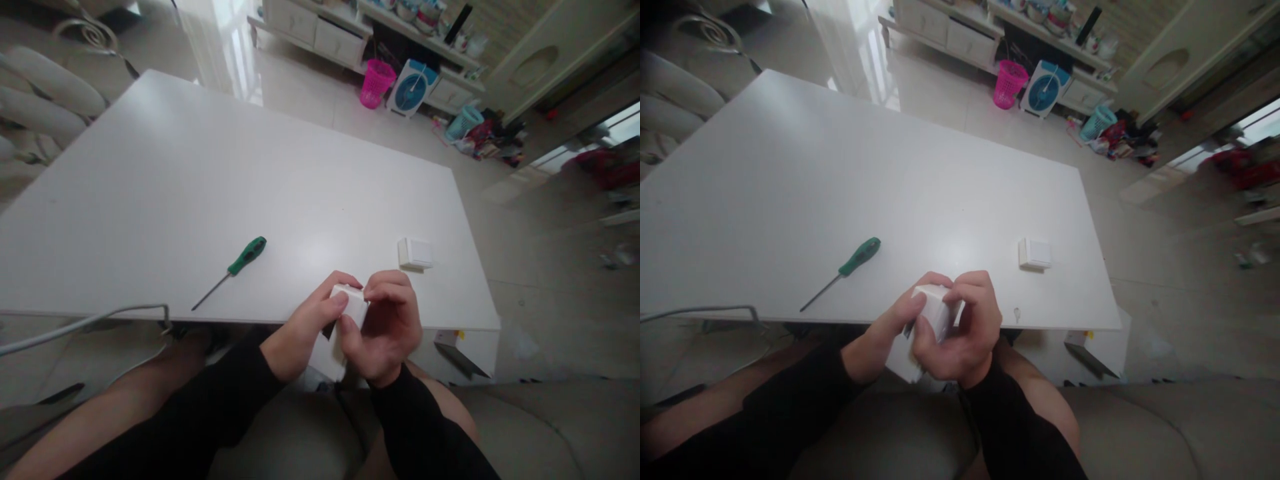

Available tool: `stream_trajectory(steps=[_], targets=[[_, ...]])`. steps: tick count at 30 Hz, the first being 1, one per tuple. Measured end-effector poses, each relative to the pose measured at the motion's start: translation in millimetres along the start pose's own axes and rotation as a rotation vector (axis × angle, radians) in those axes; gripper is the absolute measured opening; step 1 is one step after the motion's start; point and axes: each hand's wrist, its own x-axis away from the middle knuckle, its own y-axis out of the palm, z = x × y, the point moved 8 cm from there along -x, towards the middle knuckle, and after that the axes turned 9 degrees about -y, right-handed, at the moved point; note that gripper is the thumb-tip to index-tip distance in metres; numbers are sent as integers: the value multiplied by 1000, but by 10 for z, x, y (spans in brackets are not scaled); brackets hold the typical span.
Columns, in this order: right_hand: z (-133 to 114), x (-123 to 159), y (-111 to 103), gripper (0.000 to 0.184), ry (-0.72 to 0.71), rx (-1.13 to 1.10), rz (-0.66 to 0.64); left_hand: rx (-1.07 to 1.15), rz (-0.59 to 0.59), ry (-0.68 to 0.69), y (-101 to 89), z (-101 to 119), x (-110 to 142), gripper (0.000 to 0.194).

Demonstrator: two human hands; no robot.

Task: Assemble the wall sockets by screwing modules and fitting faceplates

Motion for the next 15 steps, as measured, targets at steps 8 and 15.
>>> stream_trajectory(steps=[8,15], targets=[[-246,-153,-46,30,-111,28,86,-53,-59,-43,113,53,119,43],[-309,-165,-97,24,-160,80,79,-80,-102,-41,163,61,154,43]])
